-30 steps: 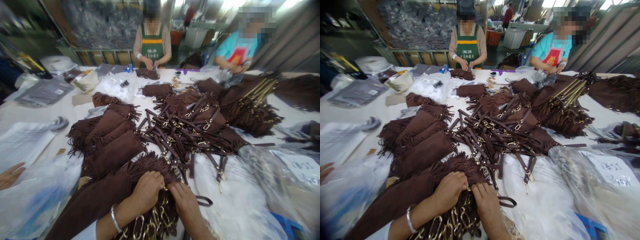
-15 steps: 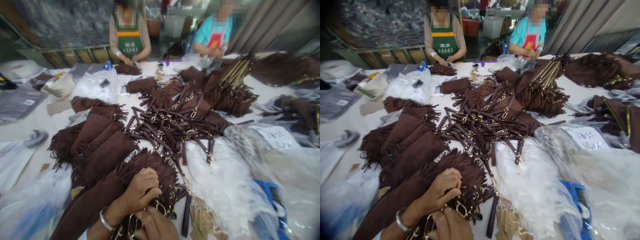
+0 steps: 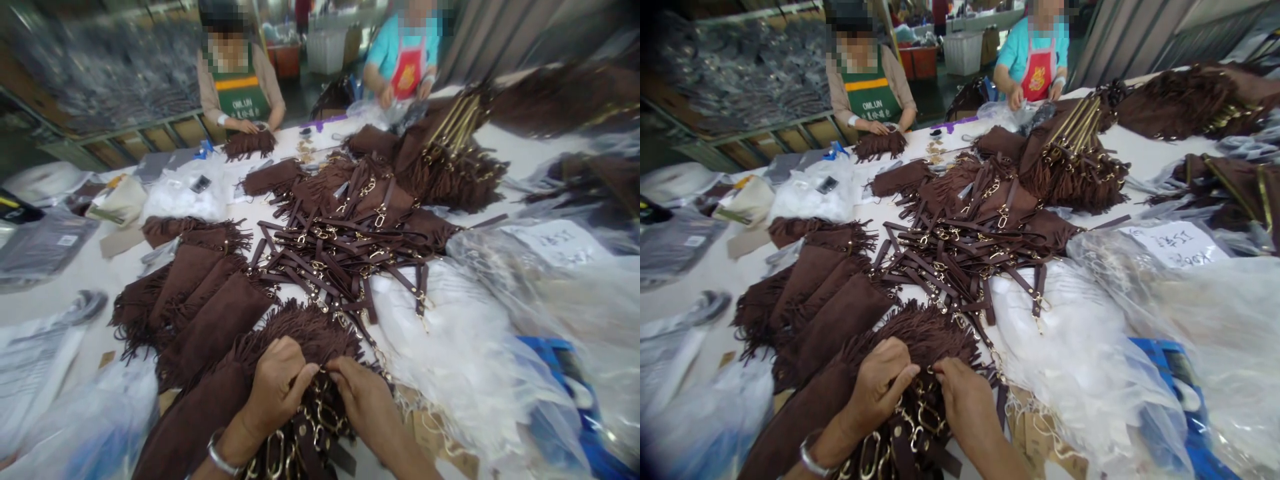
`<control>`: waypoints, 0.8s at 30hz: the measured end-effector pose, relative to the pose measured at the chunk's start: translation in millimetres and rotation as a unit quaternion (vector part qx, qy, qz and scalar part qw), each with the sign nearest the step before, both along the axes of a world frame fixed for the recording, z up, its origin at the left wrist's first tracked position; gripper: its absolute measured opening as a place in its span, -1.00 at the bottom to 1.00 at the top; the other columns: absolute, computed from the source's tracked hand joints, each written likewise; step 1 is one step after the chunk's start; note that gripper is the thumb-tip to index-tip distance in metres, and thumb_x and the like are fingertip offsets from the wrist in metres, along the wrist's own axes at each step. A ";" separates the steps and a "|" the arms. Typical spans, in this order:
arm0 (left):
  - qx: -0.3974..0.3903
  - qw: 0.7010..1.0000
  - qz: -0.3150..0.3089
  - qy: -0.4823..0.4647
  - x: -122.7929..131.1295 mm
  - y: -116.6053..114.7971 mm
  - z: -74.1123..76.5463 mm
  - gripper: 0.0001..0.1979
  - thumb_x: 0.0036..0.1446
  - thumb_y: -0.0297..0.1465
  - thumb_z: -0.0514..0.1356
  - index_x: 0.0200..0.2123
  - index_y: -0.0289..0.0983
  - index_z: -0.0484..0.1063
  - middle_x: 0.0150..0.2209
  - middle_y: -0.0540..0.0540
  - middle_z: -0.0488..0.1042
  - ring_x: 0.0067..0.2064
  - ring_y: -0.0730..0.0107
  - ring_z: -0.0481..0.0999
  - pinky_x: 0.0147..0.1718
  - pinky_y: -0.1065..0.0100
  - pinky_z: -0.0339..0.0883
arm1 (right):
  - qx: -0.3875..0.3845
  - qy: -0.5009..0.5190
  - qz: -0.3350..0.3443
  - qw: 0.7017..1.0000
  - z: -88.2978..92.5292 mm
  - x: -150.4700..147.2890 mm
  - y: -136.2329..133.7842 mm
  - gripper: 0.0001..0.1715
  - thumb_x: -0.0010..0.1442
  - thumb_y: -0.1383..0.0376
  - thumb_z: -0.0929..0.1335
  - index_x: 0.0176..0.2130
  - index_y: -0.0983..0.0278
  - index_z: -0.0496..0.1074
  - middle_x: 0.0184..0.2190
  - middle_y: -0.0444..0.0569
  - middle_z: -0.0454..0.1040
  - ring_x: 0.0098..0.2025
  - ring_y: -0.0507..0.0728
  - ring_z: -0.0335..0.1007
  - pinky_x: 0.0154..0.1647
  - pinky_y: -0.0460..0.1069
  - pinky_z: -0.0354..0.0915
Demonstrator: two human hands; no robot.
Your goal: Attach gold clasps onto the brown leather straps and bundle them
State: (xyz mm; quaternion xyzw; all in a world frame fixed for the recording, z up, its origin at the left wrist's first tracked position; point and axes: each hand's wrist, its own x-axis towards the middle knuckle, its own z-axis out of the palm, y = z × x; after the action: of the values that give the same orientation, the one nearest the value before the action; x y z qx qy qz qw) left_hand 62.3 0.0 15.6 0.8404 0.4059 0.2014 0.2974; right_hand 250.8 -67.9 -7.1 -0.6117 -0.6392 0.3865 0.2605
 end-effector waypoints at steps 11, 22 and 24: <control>-0.065 0.982 -0.007 -0.176 -6.5 5.1 1.2 -0.64 0.36 -0.36 -0.06 -0.52 -0.24 0.24 -0.52 -0.05 0.30 -0.36 0.30 0.35 -0.29 0.20 0.23 | 0.095 -0.166 0.153 0.970 1.9 14.0 23.7 -0.74 0.29 0.46 0.27 -0.11 0.19 0.45 -0.28 -0.09 0.47 -0.29 0.09 0.43 -0.32 -0.07 0.26; -0.122 0.967 0.002 -0.226 -17.6 4.8 2.0 -0.45 0.39 -0.11 -0.20 -0.59 -0.22 0.16 -0.59 -0.05 0.27 -0.46 0.30 0.35 -0.38 0.21 0.21 | 0.128 -0.033 0.185 0.974 -21.4 26.4 37.2 -0.75 0.37 0.36 0.24 -0.13 0.19 0.49 -0.29 -0.11 0.54 -0.23 0.06 0.46 -0.22 -0.08 0.29; -0.120 0.967 -0.009 -0.224 -17.7 6.6 1.5 -0.45 0.40 -0.12 -0.22 -0.60 -0.22 0.14 -0.59 -0.04 0.26 -0.47 0.33 0.33 -0.39 0.22 0.19 | 0.134 -0.030 0.202 0.970 -17.3 27.4 39.7 -0.76 0.37 0.38 0.24 -0.13 0.20 0.49 -0.28 -0.12 0.55 -0.23 0.04 0.46 -0.22 -0.09 0.28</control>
State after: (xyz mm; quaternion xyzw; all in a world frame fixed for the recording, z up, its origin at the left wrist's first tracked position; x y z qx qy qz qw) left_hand 44.6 6.6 17.1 0.7355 0.3428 0.3313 0.4814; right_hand 278.2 -28.2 -24.4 -0.4407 -0.8030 0.3232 0.2377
